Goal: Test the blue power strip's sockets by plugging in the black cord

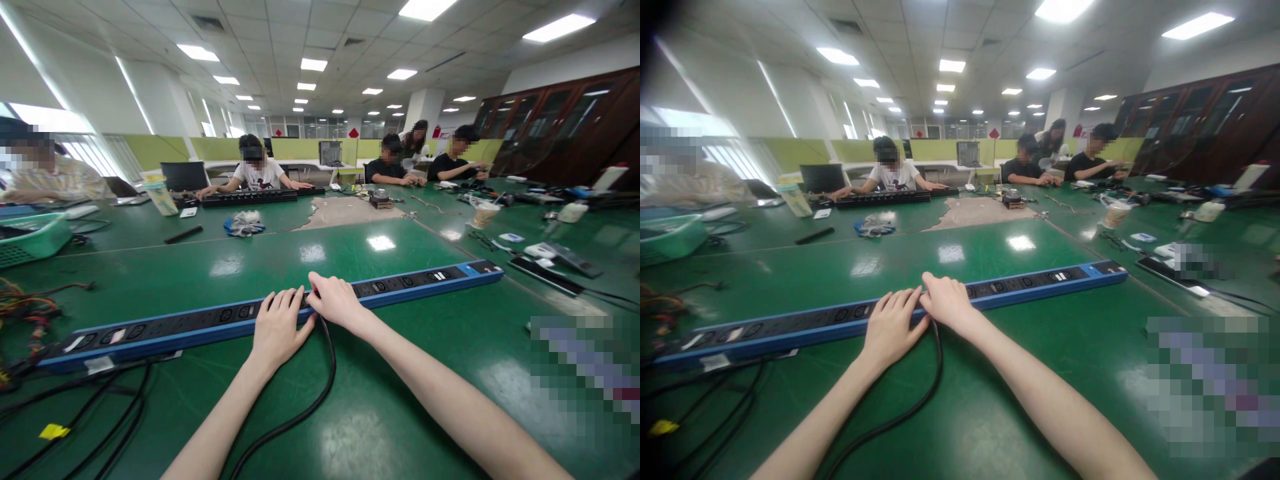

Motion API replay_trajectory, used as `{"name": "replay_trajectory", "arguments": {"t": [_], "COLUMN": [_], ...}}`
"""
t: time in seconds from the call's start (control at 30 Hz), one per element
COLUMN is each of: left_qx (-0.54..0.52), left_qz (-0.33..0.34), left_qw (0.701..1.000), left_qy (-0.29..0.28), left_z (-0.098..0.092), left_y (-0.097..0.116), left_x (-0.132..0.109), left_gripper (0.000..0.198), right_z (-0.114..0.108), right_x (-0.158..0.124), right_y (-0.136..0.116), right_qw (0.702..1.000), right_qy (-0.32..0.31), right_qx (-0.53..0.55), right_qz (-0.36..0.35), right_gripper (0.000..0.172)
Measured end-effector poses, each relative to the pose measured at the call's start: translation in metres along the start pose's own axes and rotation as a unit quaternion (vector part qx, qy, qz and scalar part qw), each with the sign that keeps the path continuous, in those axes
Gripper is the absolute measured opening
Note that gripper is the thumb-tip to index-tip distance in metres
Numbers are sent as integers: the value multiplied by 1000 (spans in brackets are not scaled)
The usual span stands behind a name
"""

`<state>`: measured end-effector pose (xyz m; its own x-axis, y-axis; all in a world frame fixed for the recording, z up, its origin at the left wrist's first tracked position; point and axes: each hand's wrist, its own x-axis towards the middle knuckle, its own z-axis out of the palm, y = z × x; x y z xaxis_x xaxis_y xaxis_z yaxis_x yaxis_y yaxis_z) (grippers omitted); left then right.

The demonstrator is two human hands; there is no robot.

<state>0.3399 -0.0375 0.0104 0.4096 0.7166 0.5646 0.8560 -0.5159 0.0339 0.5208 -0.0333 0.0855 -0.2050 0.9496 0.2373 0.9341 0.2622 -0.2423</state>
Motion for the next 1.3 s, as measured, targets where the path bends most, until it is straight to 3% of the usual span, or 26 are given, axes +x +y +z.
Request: {"name": "replay_trajectory", "arguments": {"t": [0.27,0.47,0.7,0.87,1.03,1.13,1.23,1.3], "left_qx": [-1,1,5,10,12,16,19,17], "left_qz": [0,0,7,8,15,15,13,12], "left_qw": [1000,1000,1000,1000,1000,1000,1000,1000], "left_qy": [-8,0,7,18,20,19,17,18], "left_z": [-3,-1,0,2,2,2,3,4], "left_y": [0,0,0,-1,-1,-1,-1,-1], "left_x": [0,0,0,0,0,1,1,1], "left_gripper": [62,61,62,62,61,61,63,64], "right_z": [-1,-3,-6,-4,0,-16,-50,-73], "right_x": [23,2,3,0,10,20,22,18], "right_y": [22,5,-1,1,11,19,28,38], "right_qw": [989,1000,999,999,997,986,964,960], "right_qy": [-54,-13,-28,-21,-11,50,127,134], "right_qx": [134,19,-29,-24,71,155,232,244], "right_qz": [-35,-8,-8,-14,13,19,0,-13], "right_gripper": [11,20,19,21,14,12,14,15]}}
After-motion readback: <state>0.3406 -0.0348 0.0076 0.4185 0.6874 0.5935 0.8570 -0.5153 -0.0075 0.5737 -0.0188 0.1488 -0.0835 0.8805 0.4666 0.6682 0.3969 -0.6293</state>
